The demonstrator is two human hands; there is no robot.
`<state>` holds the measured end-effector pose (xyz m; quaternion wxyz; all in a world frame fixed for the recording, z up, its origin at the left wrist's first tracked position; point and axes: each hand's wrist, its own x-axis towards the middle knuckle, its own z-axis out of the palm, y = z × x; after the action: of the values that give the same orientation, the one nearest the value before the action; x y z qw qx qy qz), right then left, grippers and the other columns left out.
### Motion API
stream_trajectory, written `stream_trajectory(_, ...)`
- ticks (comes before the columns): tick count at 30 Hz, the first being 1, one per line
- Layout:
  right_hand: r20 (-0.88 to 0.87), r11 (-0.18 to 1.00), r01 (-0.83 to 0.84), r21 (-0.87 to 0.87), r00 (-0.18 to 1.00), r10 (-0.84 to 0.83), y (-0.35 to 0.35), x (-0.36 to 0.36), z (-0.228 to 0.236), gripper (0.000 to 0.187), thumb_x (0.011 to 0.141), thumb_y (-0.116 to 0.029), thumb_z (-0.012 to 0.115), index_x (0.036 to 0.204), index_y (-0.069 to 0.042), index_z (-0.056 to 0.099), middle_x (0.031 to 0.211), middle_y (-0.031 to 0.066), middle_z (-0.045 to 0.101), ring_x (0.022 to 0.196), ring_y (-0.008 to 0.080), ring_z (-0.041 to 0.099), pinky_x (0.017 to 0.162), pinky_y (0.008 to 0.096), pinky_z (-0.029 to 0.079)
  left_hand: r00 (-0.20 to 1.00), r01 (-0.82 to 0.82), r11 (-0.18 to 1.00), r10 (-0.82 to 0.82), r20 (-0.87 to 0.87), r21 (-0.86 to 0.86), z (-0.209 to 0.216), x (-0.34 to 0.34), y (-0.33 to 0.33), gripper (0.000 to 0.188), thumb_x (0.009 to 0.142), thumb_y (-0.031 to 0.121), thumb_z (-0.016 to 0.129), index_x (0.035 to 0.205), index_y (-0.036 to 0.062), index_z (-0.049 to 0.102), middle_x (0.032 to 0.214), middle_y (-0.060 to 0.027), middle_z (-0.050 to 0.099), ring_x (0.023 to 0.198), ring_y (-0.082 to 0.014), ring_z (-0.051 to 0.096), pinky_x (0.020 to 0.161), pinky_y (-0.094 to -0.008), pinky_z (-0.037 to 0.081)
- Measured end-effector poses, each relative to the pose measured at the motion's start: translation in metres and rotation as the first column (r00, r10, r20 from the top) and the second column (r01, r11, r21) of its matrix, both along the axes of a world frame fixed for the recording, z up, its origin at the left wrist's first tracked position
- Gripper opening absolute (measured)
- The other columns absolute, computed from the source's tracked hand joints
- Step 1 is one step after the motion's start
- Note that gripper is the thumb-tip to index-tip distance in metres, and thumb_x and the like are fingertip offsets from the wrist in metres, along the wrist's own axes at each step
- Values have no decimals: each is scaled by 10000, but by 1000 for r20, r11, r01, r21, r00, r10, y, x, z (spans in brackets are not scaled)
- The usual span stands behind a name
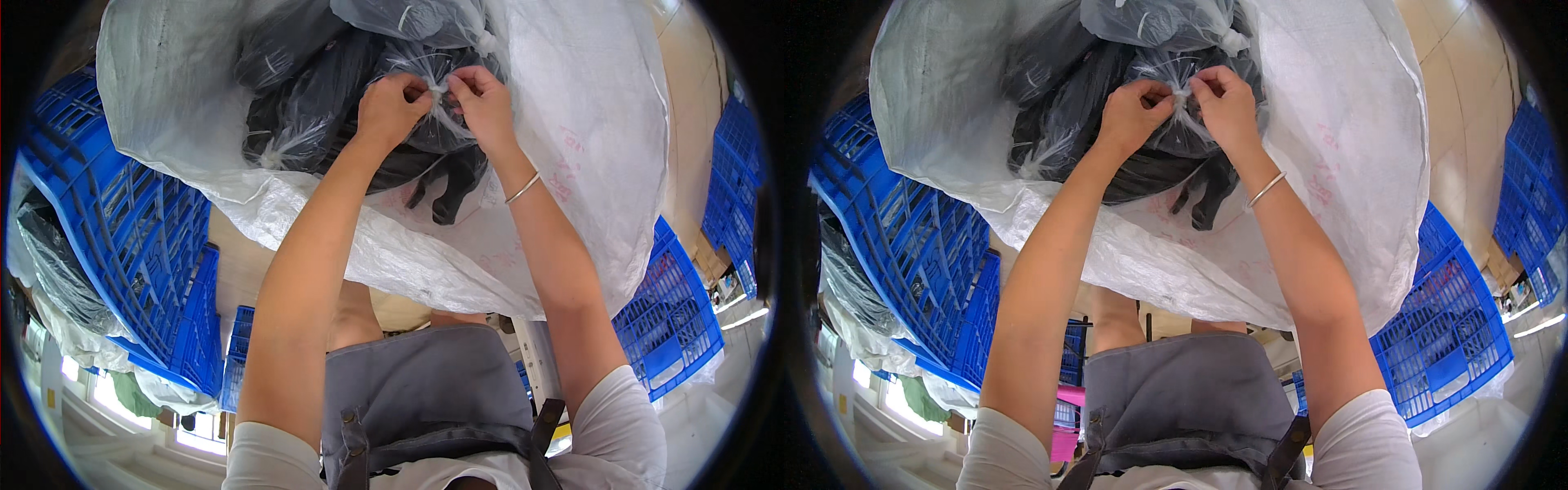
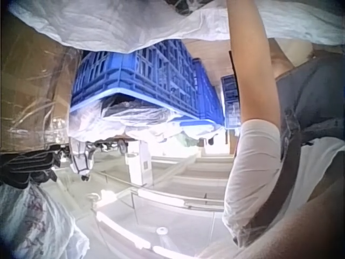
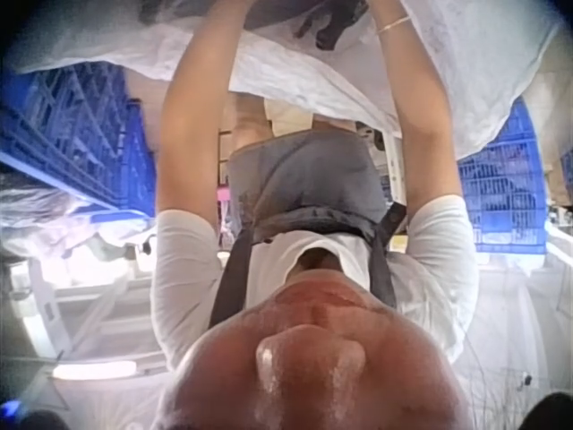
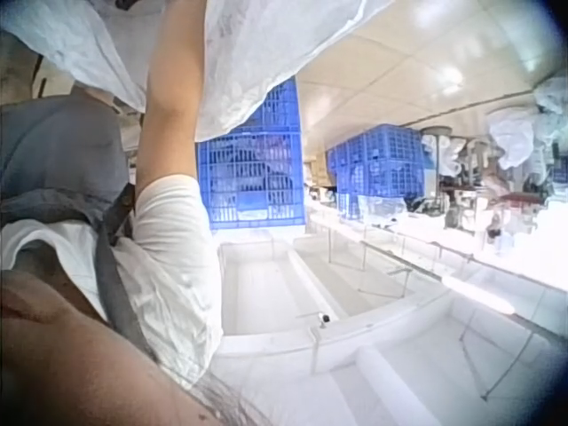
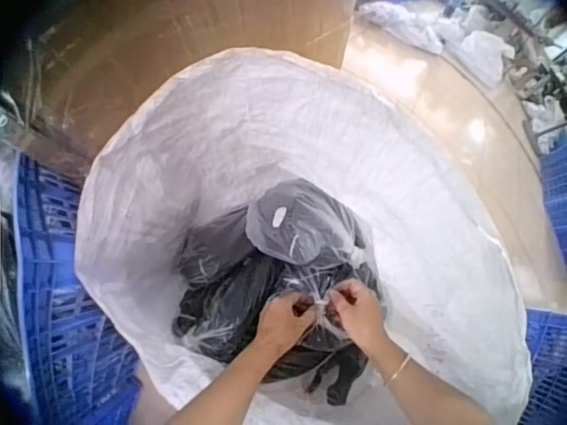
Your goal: Unpack shoe upper components from plastic bags, inspect them, and log the counts in a notebook.
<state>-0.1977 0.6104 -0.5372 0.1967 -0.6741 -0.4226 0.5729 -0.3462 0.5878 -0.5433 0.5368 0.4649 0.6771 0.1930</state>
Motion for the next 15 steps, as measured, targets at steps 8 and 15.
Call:
stream_trajectory(8, -238, 968, 157, -194, 950, -202, 2, 5, -4, 94, 864, -81, 539, 899, 5, 556, 833, 83, 614, 711, 150, 613, 619, 258, 508, 1000, 7, 1000, -8, 15, 18, -4, -1, 0, 210, 748, 156, 648, 874, -12, 631, 742, -51, 631, 654, -114, 556, 629, -243, 448)
stream_trajectory(15, 461, 649, -478, 591, 861, 214, -1, -12, 14, 122, 749, -43, 619, 858, -40, 565, 790, 80, 576, 666, 244, 591, 584, 322, 468, 851, -105, 937, 258, 457, -332, -8, -21, 1, 205, 812, 140, 610, 942, -17, 624, 827, -2, 615, 707, -57, 532, 644, -205, 436)
